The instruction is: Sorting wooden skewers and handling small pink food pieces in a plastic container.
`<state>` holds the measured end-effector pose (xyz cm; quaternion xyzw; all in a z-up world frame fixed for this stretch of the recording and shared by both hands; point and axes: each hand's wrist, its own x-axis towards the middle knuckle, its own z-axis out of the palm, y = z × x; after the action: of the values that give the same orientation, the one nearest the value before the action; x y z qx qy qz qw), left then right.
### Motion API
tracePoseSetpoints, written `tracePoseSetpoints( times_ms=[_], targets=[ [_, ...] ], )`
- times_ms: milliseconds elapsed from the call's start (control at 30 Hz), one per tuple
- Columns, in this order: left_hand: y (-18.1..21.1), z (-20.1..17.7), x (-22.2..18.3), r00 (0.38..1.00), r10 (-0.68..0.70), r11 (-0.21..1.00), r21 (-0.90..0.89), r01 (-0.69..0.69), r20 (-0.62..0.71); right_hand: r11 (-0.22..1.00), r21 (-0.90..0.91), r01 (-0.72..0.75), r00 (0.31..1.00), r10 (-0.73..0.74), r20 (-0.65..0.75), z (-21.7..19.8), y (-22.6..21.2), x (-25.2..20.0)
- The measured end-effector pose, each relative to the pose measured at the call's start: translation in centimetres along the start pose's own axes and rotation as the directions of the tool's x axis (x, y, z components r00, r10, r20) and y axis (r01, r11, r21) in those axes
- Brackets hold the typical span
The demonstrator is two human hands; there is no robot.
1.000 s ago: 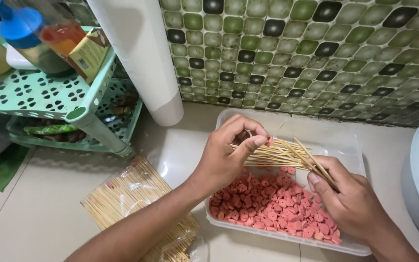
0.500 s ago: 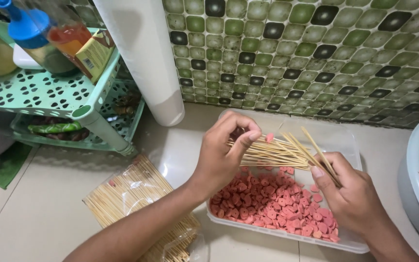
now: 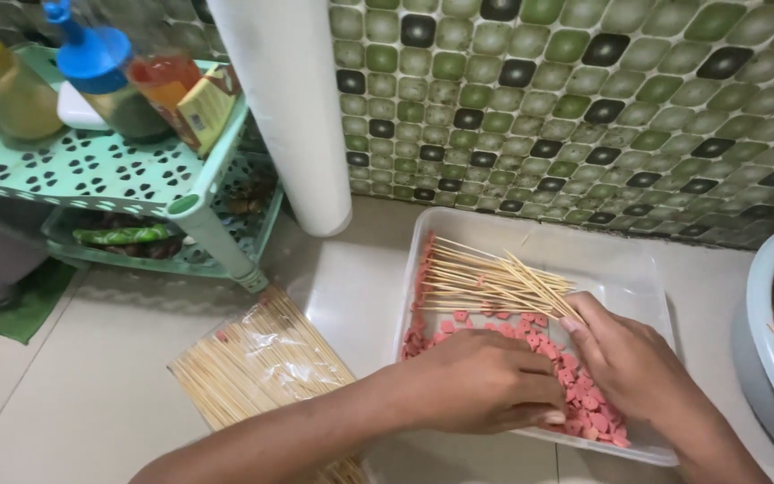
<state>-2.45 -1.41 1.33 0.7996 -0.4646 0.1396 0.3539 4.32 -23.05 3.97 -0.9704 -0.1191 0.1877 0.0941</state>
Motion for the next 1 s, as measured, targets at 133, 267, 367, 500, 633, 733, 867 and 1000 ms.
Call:
tracePoseSetpoints(
  times_ms=[133, 267, 367, 500, 633, 733, 867, 1000],
  targets=[
    [0.0, 0.1, -0.3, 1.0, 0.01, 0.999, 0.038, -0.011, 0.016, 0.996, 0.036, 0.079, 0.995, -0.077, -0.063, 1.0, 0.9, 1.2],
    [-0.1, 0.2, -0.4, 0.998, -0.003, 0.998, 0.055, -0.001, 0.056, 0.99, 0.042, 0.135, 0.989, -0.132, -0.059, 0.6, 0.3, 1.7],
    [-0.1, 0.3, -0.4, 0.997, -0.017, 0.998, 0.063, 0.013, 0.077, 0.983, -0.043, 0.178, 0.982, -0.18, -0.058, -0.3, -0.7, 2.6],
    [-0.1, 0.1, -0.6, 0.994, -0.029, 1.0, 0.006, 0.029, 0.106, 0.971, -0.053, 0.232, 0.961, -0.238, -0.14, -1.6, -3.4, 4.1],
    [-0.2, 0.2, -0.6, 0.991, -0.049, 0.999, 0.023, 0.047, 0.125, 0.956, -0.04, 0.29, 0.944, -0.293, -0.152, -1.0, -4.1, 6.4],
    [-0.3, 0.3, -0.6, 0.988, -0.072, 0.997, 0.006, 0.072, 0.138, 0.957, -0.03, 0.288, 0.94, -0.289, -0.18, 0.2, -4.1, 7.8],
    [-0.3, 0.1, -0.4, 0.976, -0.12, 0.992, -0.023, 0.126, 0.184, 0.958, 0.017, 0.285, 0.934, -0.274, -0.229, 0.8, -4.9, 8.1],
    [-0.3, -0.2, -0.1, 0.965, -0.13, 0.989, -0.034, 0.141, 0.227, 0.942, -0.016, 0.336, 0.902, -0.327, -0.282, 1.4, -4.7, 8.4]
  ],
)
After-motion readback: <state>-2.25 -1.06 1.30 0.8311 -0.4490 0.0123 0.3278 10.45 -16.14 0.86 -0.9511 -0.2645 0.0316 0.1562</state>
